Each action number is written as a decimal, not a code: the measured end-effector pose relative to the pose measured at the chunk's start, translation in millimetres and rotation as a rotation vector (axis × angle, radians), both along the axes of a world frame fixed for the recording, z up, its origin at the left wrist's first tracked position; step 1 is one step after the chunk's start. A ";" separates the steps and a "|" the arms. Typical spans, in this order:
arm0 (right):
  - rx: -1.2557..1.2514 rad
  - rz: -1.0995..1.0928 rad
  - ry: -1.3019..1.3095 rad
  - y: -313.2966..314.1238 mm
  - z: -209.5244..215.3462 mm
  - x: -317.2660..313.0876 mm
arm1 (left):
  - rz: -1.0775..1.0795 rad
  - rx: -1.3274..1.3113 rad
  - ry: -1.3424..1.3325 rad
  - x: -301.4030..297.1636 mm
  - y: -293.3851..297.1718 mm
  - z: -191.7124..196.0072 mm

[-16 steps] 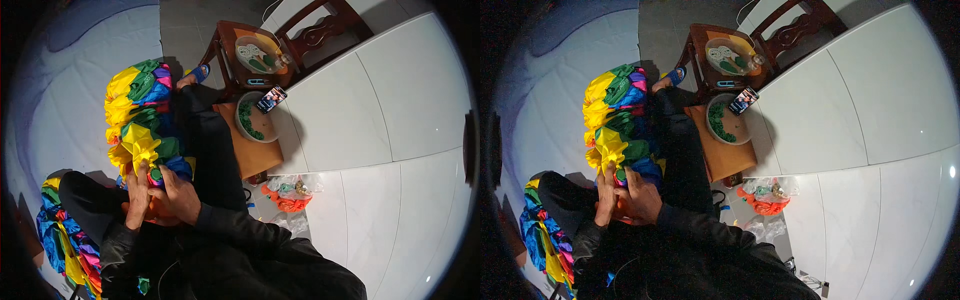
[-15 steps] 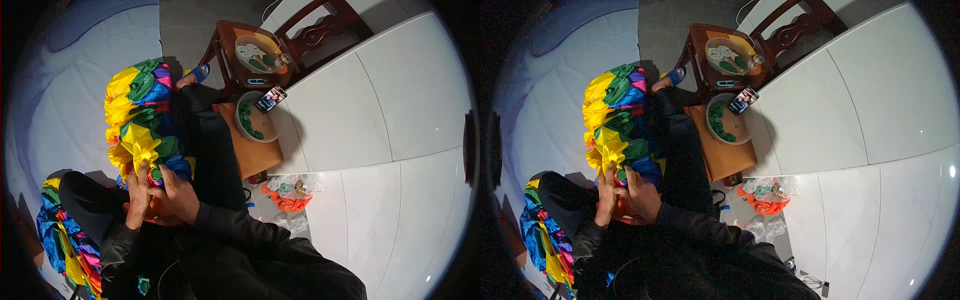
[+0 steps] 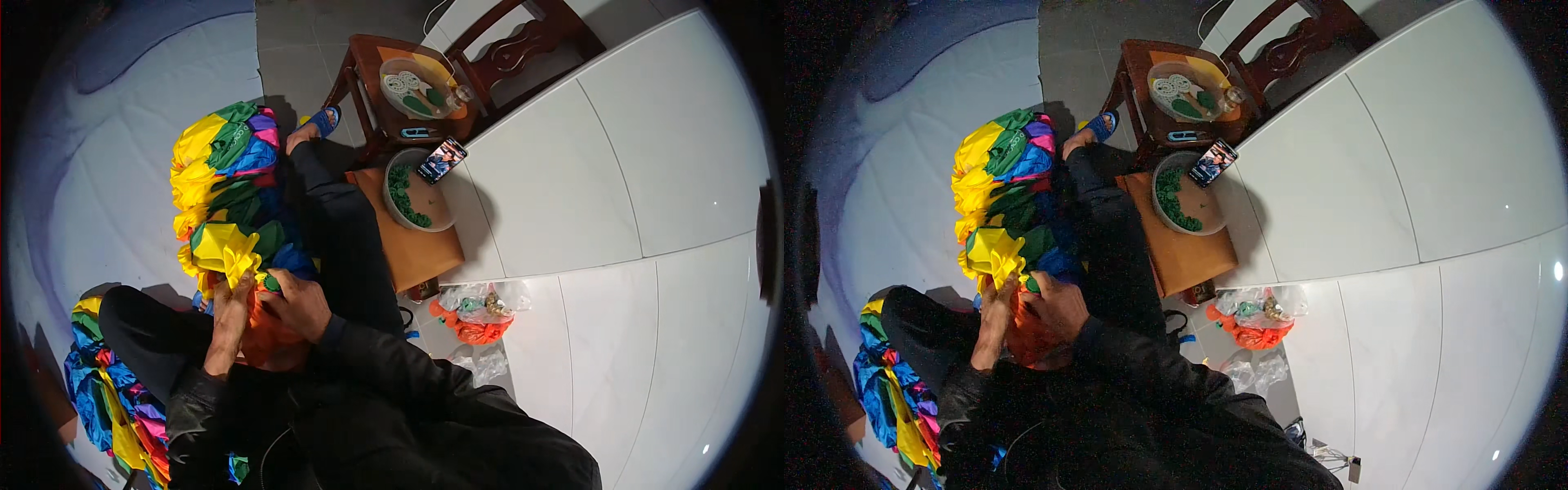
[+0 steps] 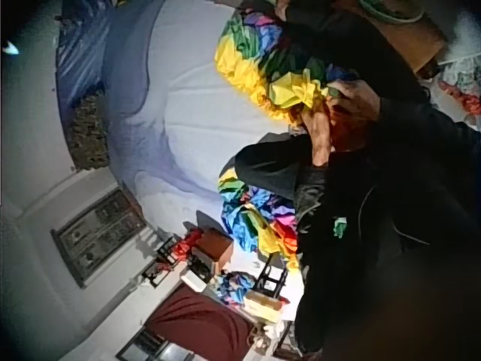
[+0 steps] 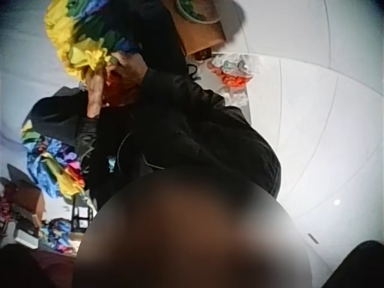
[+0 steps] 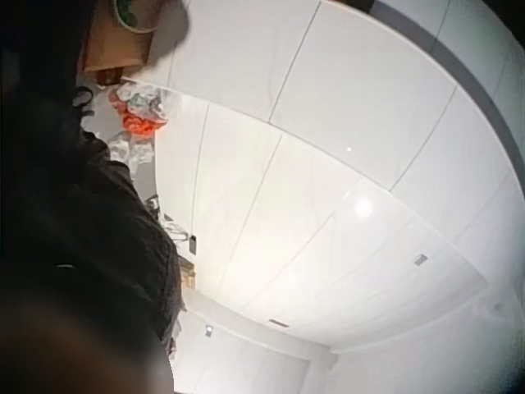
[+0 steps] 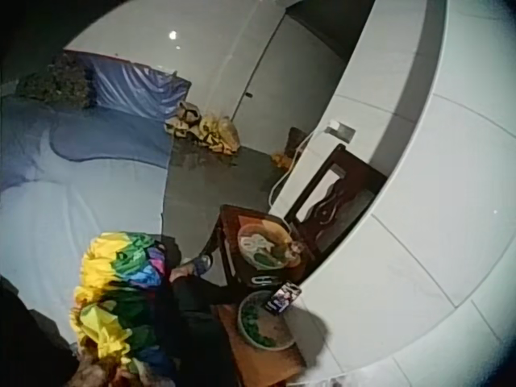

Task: The recorder is folding and organizing long strips of colorful fabric into a container.

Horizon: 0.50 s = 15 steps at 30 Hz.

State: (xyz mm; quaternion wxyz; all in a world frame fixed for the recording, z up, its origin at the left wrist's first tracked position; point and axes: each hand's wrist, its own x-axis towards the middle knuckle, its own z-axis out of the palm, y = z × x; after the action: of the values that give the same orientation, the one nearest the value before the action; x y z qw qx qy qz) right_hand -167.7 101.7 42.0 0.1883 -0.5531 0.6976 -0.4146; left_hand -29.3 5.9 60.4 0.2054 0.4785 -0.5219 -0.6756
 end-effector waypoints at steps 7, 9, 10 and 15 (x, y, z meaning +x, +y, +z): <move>0.049 -0.037 -0.029 -1.4 -1.5 -8.0 | 0.155 0.045 0.111 4.1 -3.6 -11.2; 0.037 -0.051 -0.032 -0.9 -6.3 -12.7 | 0.201 0.041 0.135 5.6 -6.1 -13.6; 0.025 -0.063 -0.035 -0.4 -9.7 -15.5 | 0.248 0.038 0.159 7.3 -8.1 -15.7; 0.045 -0.110 -0.053 -0.2 -12.3 -26.7 | 0.413 -0.029 0.161 24.5 -26.8 -30.4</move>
State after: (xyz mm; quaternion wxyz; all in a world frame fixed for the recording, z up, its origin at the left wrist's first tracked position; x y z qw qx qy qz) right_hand -194.5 101.5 29.7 0.1958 -0.4985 0.7309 -0.4231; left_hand -4.8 -20.9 30.0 0.3873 0.5167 -0.4046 -0.6476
